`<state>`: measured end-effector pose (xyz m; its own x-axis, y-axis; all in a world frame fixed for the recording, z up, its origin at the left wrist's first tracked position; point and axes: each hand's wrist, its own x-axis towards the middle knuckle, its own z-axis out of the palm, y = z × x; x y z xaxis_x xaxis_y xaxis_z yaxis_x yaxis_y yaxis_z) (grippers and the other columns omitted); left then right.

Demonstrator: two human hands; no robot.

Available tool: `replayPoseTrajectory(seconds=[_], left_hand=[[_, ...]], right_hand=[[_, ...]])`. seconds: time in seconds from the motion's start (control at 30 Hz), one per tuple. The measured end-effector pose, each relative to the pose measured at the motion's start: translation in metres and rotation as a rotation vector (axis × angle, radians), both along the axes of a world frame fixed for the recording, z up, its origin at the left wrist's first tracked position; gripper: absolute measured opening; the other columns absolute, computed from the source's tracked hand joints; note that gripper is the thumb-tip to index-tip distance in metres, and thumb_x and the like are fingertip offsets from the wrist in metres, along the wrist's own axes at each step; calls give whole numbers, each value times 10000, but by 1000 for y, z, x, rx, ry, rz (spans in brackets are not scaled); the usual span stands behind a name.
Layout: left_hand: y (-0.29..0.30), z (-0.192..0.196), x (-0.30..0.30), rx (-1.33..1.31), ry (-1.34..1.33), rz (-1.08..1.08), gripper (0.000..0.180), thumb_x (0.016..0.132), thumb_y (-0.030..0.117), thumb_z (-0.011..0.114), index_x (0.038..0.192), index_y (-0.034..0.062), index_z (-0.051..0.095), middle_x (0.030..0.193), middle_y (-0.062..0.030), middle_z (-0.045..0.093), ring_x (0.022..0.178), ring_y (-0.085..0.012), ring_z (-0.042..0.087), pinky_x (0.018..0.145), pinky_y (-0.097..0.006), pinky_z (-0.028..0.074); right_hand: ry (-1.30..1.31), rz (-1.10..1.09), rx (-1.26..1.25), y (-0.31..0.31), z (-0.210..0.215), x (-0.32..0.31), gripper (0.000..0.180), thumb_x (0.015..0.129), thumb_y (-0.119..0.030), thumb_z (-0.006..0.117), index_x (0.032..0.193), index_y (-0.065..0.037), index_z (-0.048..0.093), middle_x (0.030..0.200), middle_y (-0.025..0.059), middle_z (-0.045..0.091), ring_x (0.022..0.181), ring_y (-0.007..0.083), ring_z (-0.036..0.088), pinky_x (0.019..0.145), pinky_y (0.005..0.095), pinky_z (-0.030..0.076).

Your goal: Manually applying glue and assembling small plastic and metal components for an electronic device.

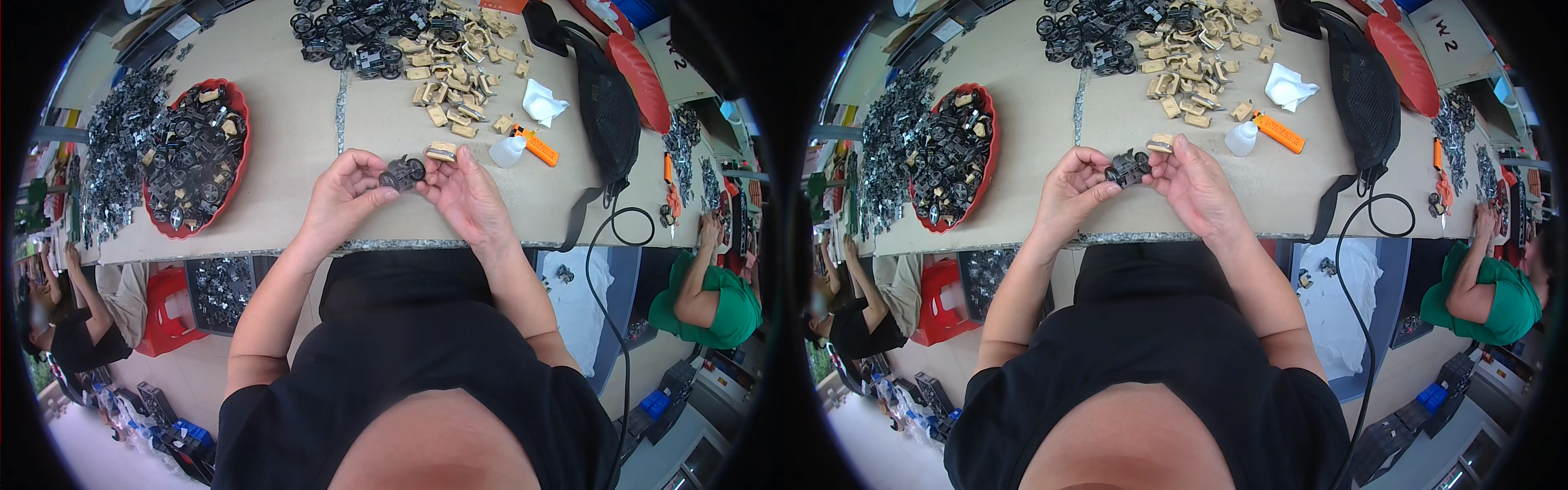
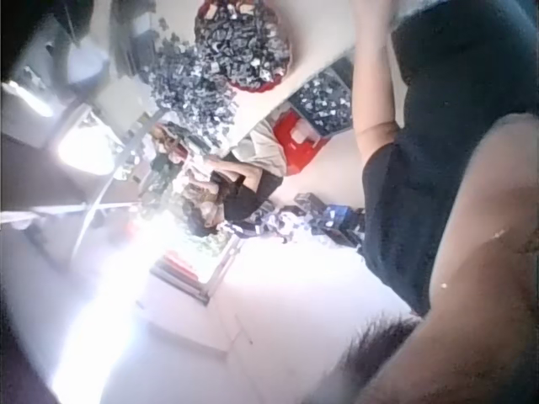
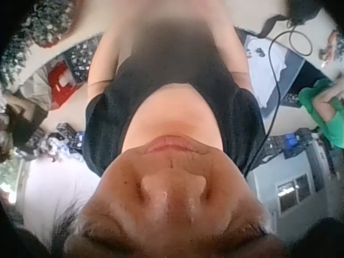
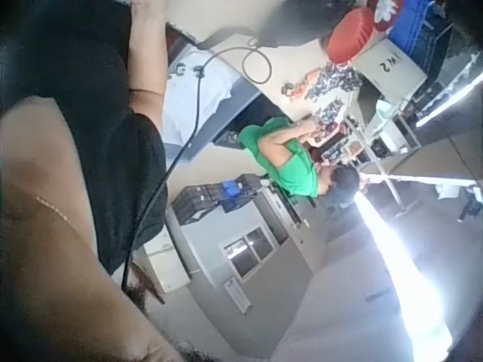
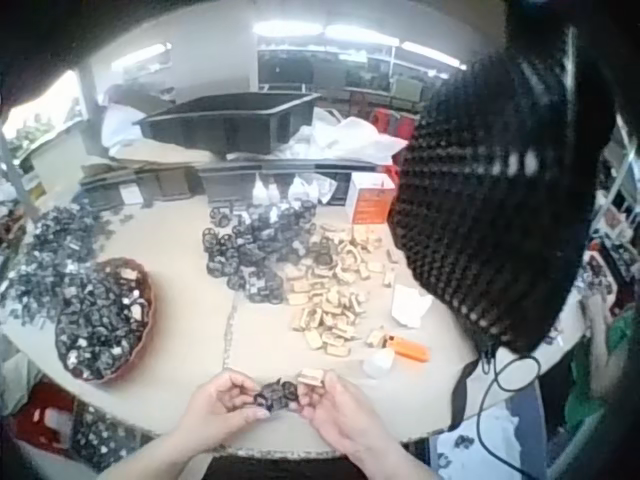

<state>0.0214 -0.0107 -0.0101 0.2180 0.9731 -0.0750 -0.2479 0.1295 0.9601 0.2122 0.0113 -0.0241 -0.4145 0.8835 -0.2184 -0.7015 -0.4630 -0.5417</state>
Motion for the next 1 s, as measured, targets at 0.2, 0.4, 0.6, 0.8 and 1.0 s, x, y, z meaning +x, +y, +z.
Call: replayPoseTrajectory(seconds=[0.2, 0.4, 0.6, 0.8, 1.0], left_hand=[[-5, -4, -4, -53, 53, -12, 229, 763, -60, 659, 947, 11, 543, 892, -21, 580, 843, -75, 566, 783, -206, 469], [-6, -1, 0, -163, -83, 15, 257, 731, -81, 678, 952, -14, 564, 949, -28, 527, 851, -110, 581, 804, -226, 499], [-4, -5, 6, 2, -80, -7, 291, 710, -92, 687, 967, -30, 566, 1107, -79, 459, 909, -166, 587, 841, -267, 516], [-14, -8, 9, 55, 31, -37, 306, 737, -104, 655, 1008, -21, 537, 1152, -102, 482, 1009, -182, 566, 881, -281, 497], [-20, -8, 20, 63, 37, 112, 364, 752, -97, 640, 1079, -25, 497, 1092, -104, 531, 993, -168, 578, 878, -286, 487]], right_hand=[[-19, -5, 57, 0, -2, -2, 311, 927, -308, 501, 990, -7, 547, 856, 50, 543, 794, 129, 521, 830, 352, 465], [-29, 8, 82, 0, -3, -3, 284, 929, -285, 502, 997, -13, 543, 872, 62, 562, 809, 140, 535, 835, 354, 463], [-34, 22, 85, -1, -3, -5, 267, 928, -268, 507, 1025, -23, 548, 889, 65, 579, 832, 144, 545, 825, 330, 458], [-67, 1, 103, -6, -4, -9, 267, 933, -257, 499, 1051, -22, 546, 900, 71, 587, 855, 158, 561, 824, 310, 451], [-77, -91, 129, -10, -8, -17, 286, 935, -261, 493, 1079, -16, 531, 930, 81, 589, 876, 167, 566, 832, 318, 452]])
